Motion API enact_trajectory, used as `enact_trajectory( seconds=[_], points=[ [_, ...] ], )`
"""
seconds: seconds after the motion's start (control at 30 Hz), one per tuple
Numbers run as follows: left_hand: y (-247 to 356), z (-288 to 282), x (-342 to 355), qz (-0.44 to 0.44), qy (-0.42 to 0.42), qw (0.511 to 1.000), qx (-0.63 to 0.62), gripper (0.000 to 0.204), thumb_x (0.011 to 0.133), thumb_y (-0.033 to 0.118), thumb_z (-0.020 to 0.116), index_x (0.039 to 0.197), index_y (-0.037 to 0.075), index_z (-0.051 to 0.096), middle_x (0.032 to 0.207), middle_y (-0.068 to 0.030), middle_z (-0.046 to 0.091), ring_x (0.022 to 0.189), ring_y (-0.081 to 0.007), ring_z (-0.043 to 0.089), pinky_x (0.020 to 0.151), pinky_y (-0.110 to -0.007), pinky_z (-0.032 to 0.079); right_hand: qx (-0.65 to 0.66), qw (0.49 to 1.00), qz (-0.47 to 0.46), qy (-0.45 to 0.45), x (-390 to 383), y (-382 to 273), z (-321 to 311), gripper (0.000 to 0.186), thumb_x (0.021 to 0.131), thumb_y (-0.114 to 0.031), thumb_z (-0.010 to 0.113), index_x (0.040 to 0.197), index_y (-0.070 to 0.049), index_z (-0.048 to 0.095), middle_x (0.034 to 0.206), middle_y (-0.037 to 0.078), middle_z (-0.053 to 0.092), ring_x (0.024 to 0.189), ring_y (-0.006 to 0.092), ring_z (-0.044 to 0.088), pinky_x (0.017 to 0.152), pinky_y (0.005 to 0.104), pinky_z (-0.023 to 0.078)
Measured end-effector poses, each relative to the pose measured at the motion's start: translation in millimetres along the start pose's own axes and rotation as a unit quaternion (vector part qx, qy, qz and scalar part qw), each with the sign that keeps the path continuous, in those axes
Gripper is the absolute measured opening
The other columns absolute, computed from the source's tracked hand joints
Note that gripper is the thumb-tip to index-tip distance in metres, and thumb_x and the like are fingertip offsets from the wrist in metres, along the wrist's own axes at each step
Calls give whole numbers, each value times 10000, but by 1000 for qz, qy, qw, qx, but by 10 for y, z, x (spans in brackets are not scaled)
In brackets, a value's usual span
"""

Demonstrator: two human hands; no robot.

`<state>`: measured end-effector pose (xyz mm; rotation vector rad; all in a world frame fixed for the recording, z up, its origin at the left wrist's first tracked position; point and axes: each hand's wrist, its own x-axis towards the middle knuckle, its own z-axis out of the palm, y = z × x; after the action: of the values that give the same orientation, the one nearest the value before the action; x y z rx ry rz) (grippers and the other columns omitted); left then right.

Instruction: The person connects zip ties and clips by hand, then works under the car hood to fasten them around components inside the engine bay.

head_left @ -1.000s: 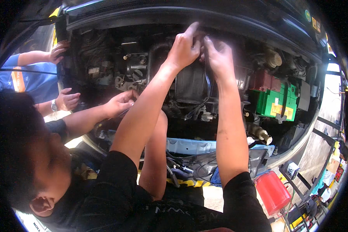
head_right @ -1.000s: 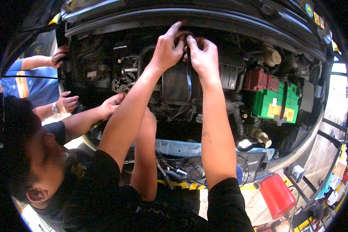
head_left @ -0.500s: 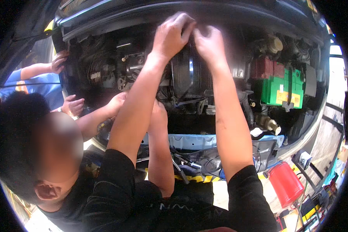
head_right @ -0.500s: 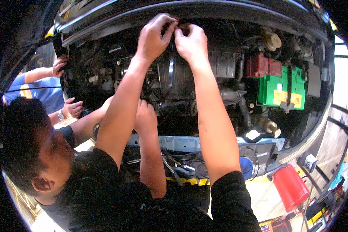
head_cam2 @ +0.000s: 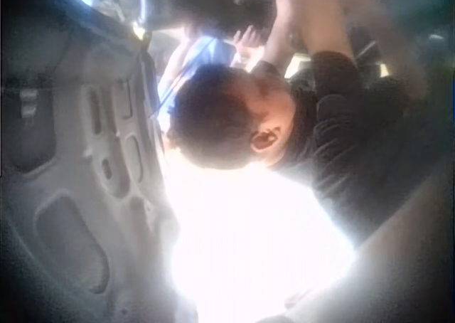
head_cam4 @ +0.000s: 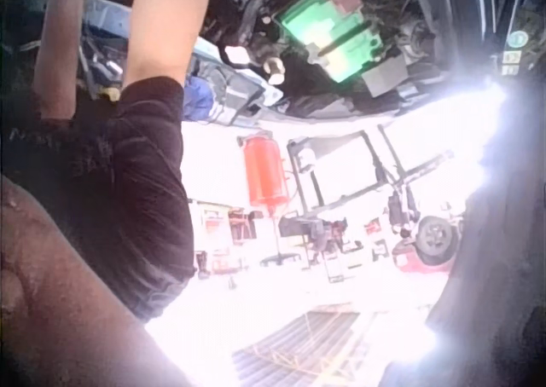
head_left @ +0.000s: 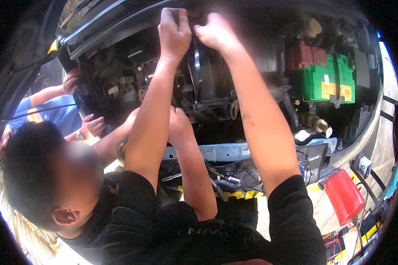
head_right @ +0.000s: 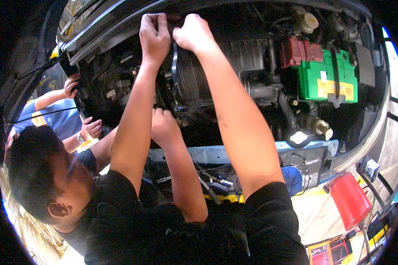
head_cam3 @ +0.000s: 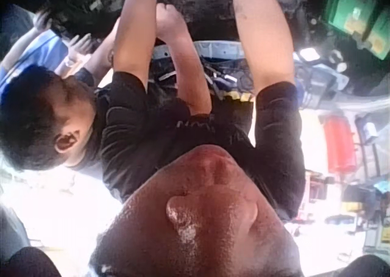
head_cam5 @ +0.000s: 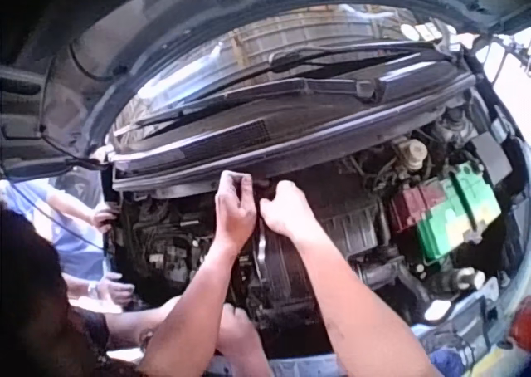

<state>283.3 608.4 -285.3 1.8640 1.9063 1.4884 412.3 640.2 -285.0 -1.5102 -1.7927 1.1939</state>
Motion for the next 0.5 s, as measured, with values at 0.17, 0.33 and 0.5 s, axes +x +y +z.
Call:
enact_trajectory(
  seconds=[0.17, 0.33, 0.5],
  points=[
    [-55, -81, 85, 8, -41, 999, -15, 196, 979, 182, 663, 969, -9, 621, 846, -170, 737, 797, -307, 734, 745, -376, 551, 102, 982, -17, -155, 92, 152, -5, 412, 682, -314, 766, 831, 70, 745, 761, 205, 719, 751, 275, 722, 760, 362, 563],
    [-46, -37, 78, 0, -53, 998, -47, 198, 999, 163, 670, 948, -24, 632, 822, -67, 678, 765, -91, 603, 672, -259, 476, 101, 988, -14, -119, 145, 182, 101, 426, 699, -292, 760, 927, 67, 746, 913, 264, 733, 907, 334, 740, 821, 394, 575],
    [-20, -25, 96, 6, -44, 999, -27, 179, 988, 157, 690, 965, -18, 666, 821, -51, 684, 737, -65, 592, 625, -231, 447, 24, 998, -5, -61, 145, 201, 83, 412, 732, -266, 744, 969, 71, 731, 1049, 302, 712, 1037, 373, 714, 907, 417, 574]
  ],
)
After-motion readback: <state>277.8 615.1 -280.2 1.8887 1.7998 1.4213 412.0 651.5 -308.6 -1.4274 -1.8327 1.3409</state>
